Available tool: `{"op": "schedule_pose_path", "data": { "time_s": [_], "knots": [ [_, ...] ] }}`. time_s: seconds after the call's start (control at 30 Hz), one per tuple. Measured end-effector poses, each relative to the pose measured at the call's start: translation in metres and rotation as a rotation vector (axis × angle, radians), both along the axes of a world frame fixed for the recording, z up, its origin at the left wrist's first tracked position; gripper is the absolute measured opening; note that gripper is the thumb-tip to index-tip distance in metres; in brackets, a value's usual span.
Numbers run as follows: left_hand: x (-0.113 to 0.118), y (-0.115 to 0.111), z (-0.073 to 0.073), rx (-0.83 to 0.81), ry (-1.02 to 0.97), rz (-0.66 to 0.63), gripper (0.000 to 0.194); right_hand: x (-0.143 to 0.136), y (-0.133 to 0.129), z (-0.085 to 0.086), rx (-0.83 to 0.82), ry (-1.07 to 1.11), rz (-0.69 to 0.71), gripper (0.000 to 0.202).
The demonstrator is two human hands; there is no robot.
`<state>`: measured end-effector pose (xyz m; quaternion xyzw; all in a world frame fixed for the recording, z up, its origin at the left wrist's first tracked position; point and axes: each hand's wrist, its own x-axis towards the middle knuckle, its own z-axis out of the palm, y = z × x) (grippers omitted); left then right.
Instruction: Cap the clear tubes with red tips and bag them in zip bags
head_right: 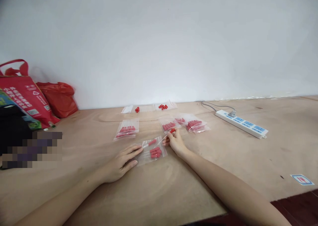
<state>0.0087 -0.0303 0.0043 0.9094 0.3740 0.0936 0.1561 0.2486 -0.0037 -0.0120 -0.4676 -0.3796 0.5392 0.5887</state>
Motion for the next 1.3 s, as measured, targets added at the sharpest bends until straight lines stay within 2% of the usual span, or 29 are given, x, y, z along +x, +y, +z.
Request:
{"op": "schedule_pose_path", "data": {
  "time_s": [0.17,0.3,0.47,0.6,0.67,0.8,0.93,1.0,1.17,1.23,1.3],
  "knots": [
    [0.001,-0.001,0.002,0.0,0.022,0.018,0.044,-0.003,0.0,-0.004,0.023,0.059,-0.021,0.026],
    [0.001,-0.002,0.002,0.001,0.021,0.027,0.045,-0.004,0.001,-0.008,-0.019,0.089,0.105,0.026],
    [0.001,-0.001,0.001,0.018,0.035,0.022,0.045,-0.001,0.0,-0.01,-0.008,-0.042,0.261,0.032],
    [0.001,-0.001,0.0,0.035,0.025,0.018,0.044,-0.002,0.002,-0.014,0.021,-0.134,0.154,0.041],
    [0.001,-0.001,-0.001,0.046,0.018,0.016,0.044,-0.003,0.003,-0.016,0.057,-0.19,0.152,0.039],
    [0.001,0.0,-0.002,0.064,-0.001,0.011,0.044,-0.004,0.002,-0.018,0.107,-0.291,0.301,0.035],
    [0.001,0.001,-0.003,0.079,-0.018,0.0,0.043,-0.002,0.001,-0.016,0.106,-0.255,0.431,0.037],
    [0.001,0.001,-0.002,0.08,-0.023,0.001,0.043,0.0,0.003,-0.014,0.084,-0.239,0.396,0.037],
    [0.001,-0.001,0.001,0.079,-0.034,-0.075,0.041,0.006,0.008,-0.009,0.074,-0.383,0.128,0.036],
    [0.001,-0.001,0.002,0.075,-0.038,-0.121,0.039,0.007,0.009,-0.008,0.062,-0.452,0.16,0.041],
    [0.001,-0.001,0.001,0.08,-0.048,-0.136,0.038,0.009,0.009,-0.007,0.052,-0.499,0.306,0.037]
  ]
}}
